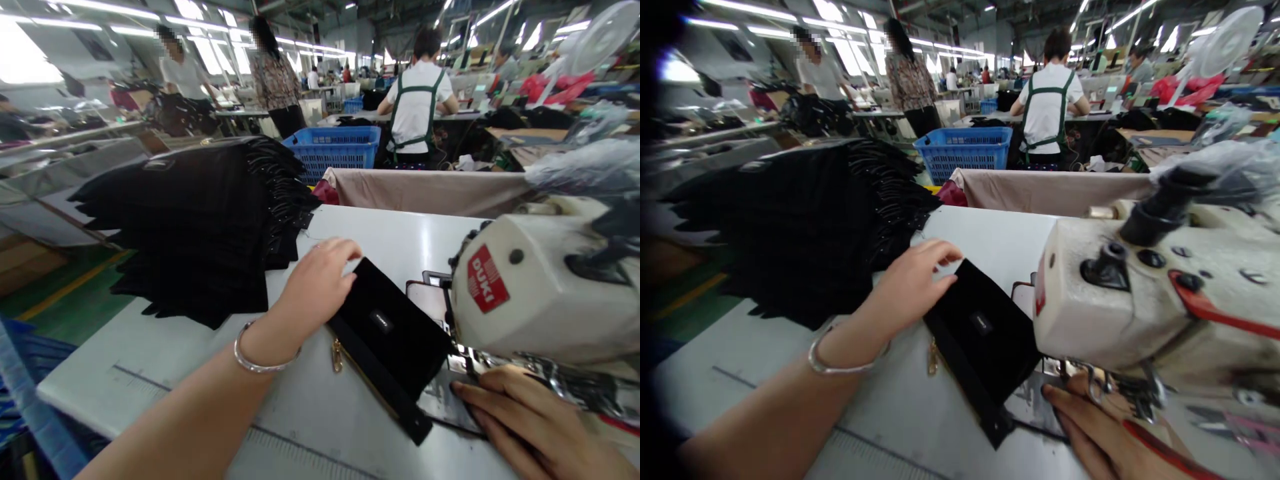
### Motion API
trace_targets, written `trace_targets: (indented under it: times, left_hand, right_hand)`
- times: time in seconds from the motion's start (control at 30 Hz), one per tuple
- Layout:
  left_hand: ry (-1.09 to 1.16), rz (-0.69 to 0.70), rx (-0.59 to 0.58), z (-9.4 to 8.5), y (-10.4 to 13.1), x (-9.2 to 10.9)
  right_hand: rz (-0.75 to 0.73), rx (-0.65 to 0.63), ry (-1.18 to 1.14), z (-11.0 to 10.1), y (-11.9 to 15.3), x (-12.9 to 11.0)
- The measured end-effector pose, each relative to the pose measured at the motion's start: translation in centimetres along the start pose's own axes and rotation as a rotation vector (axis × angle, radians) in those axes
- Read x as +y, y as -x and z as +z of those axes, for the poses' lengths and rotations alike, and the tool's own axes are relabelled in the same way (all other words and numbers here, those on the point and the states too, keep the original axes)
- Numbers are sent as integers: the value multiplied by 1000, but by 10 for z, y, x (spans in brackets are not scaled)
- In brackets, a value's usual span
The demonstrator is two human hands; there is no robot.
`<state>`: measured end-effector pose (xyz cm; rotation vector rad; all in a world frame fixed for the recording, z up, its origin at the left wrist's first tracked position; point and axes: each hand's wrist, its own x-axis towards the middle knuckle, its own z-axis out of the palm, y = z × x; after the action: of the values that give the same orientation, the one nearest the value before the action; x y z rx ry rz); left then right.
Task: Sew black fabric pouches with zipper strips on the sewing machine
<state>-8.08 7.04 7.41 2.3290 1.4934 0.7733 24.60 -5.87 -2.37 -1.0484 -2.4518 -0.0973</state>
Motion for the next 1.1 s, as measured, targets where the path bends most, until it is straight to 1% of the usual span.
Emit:
trace_targets:
  times: [0.03,0.07,0.1,0.23,0.27,0.3,0.33,0.37,0.43,0.5,0.53,0.63,0.73,0.87,0.97,1.1]
  left_hand:
    - [-99,41,94,4,2,3]
    - [-140,104,130,9,5,8]
    - [-128,194,94,15,8,14]
    - [2,699,-296,49,25,34]
    - [8,780,-356,57,28,36]
    - [19,819,-394,64,30,37]
    - [41,815,-423,68,31,37]
    - [68,775,-448,71,31,37]
    - [91,656,-473,71,29,39]
    - [30,578,-492,68,25,43]
    - [-15,568,-500,68,23,44]
    - [-77,625,-508,71,18,45]
    - [-37,672,-431,79,19,38]
    - [9,722,-311,87,30,30]
    - [-6,760,-273,91,33,30]
    - [-12,781,-249,94,30,31]
  right_hand:
    - [18,-16,0,-1,-2,-2]
    - [42,-25,-7,-3,-4,-5]
    - [64,-26,-30,-4,-8,-8]
    - [76,-30,-151,-11,-22,-15]
    - [70,-26,-166,-13,-25,-16]
    - [65,-26,-176,-15,-26,-16]
    - [60,-30,-185,-16,-26,-16]
    - [56,-36,-194,-18,-26,-16]
    - [47,-54,-207,-20,-26,-15]
    - [42,-70,-214,-21,-25,-15]
    - [40,-77,-219,-21,-25,-15]
    - [41,-86,-228,-20,-24,-14]
    - [38,-90,-235,-19,-23,-12]
    - [31,-92,-254,-21,-23,-12]
    - [34,-91,-254,-21,-23,-13]
    - [36,-79,-246,-20,-22,-14]
